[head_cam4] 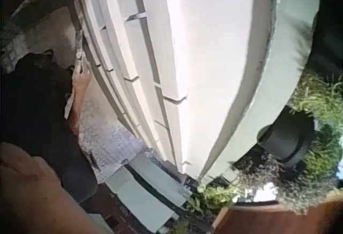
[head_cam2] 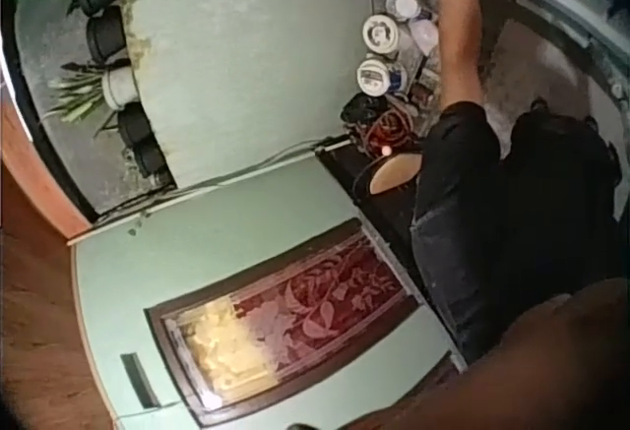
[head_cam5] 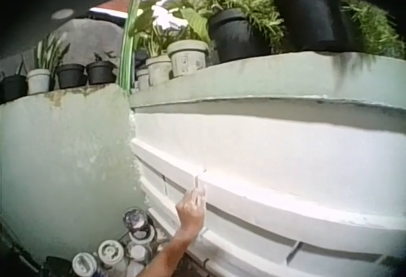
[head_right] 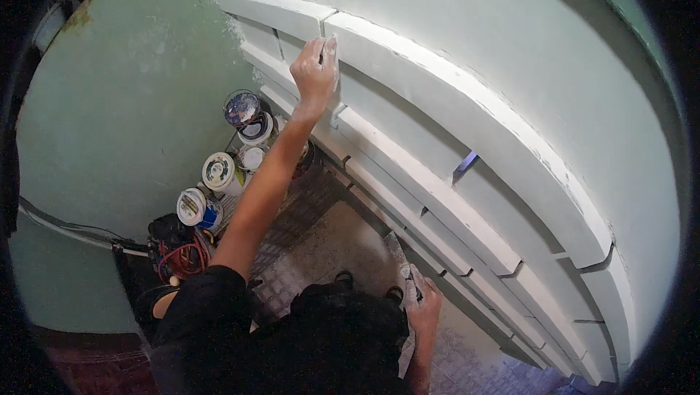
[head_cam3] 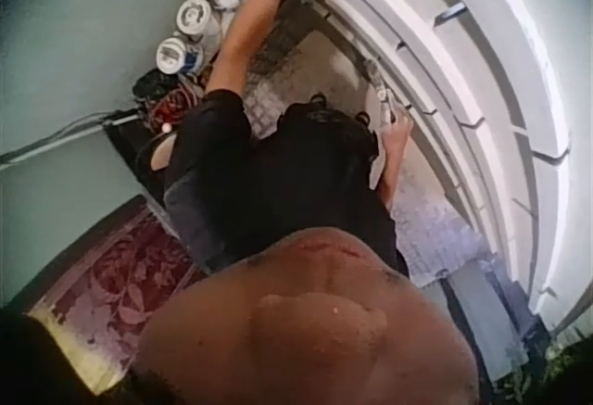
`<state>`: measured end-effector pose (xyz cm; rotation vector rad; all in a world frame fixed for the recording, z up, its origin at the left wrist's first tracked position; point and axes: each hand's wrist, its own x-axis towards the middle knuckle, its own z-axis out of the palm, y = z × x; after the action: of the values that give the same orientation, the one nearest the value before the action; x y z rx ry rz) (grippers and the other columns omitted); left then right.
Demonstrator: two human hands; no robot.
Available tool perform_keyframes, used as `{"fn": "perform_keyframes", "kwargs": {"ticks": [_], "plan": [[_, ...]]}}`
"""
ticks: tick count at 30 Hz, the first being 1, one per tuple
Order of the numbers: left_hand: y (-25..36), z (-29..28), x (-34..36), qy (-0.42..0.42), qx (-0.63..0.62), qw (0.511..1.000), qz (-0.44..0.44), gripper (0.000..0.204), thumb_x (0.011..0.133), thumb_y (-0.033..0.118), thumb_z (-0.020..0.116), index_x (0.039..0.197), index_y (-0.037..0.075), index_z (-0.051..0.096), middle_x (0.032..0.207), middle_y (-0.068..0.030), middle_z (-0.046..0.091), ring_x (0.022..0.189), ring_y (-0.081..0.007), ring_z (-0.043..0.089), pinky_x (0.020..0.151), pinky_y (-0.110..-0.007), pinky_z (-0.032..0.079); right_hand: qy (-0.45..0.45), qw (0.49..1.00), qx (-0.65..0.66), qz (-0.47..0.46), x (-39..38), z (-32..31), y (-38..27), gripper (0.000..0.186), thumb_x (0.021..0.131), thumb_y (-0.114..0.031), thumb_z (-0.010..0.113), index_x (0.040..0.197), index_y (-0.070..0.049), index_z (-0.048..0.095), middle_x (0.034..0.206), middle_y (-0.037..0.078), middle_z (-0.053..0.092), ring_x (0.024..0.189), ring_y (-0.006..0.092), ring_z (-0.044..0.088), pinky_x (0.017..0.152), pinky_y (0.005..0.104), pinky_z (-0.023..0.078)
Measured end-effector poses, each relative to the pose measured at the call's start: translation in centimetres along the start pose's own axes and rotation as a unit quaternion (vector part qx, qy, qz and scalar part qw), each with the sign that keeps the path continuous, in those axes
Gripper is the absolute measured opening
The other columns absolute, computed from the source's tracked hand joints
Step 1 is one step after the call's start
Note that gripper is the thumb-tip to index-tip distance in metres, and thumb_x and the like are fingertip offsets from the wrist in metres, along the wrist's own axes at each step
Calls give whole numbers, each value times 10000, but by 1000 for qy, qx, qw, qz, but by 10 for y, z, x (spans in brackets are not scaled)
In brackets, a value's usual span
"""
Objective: Applying white putty or plaster to a grooved concrete wall using a metal scraper.
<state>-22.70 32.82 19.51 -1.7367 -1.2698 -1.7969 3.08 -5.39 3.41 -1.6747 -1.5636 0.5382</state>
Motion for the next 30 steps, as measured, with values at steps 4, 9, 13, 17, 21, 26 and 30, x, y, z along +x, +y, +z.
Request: {"fn": "perform_keyframes", "kwargs": {"ticks": [4,9,13,17,21,26,30], "plan": [[-8,-3,47,57,-16,998,17,242,968,239,588,827,46,625,803,-158,630,720,-382,607,632,-461,462,-6,998,-25,-60,0,3,2,295,894,-94,650,1174,-10,693,799,204,652,708,331,634,677,385,487],[2,2,35,21,22,999,19,236,974,234,572,868,30,629,800,-181,615,739,-392,603,648,-485,465,-17,1000,4,-11,-2,2,-5,288,892,-89,659,1154,30,686,832,207,661,707,283,643,673,364,486],[-17,-7,-66,-47,19,995,-88,251,970,242,578,885,10,619,828,-214,628,705,-418,588,666,-503,474,22,998,58,25,7,-1,-23,290,883,-106,682,1125,53,682,831,182,672,702,246,627,685,351,487],[5,-13,-164,-84,-443,771,-450,325,1048,313,454,955,24,569,736,-61,571,627,-186,584,518,-350,452,24,998,47,43,29,-27,-29,338,884,-114,658,1172,62,652,861,152,661,771,207,595,757,326,480],[66,-39,-194,-158,-453,702,-527,253,1049,303,471,998,64,536,752,18,472,606,-64,463,496,-246,396,12,1000,-4,8,73,-64,-79,421,892,-75,617,1302,18,606,996,179,663,878,277,630,845,361,483],[103,-61,-184,-265,-397,709,-519,211,1018,251,549,1025,41,568,722,-17,493,620,-95,492,522,-277,405,45,992,-42,-110,116,-80,-133,409,893,-60,596,1294,20,613,983,183,658,843,281,619,796,371,488],[131,-64,-154,-281,-361,797,-394,218,1002,216,554,1100,22,571,819,-89,595,677,-164,561,636,-321,462,111,980,-52,-157,133,-100,-139,406,880,-39,606,1282,3,638,960,184,664,813,248,624,774,339,489]]}}
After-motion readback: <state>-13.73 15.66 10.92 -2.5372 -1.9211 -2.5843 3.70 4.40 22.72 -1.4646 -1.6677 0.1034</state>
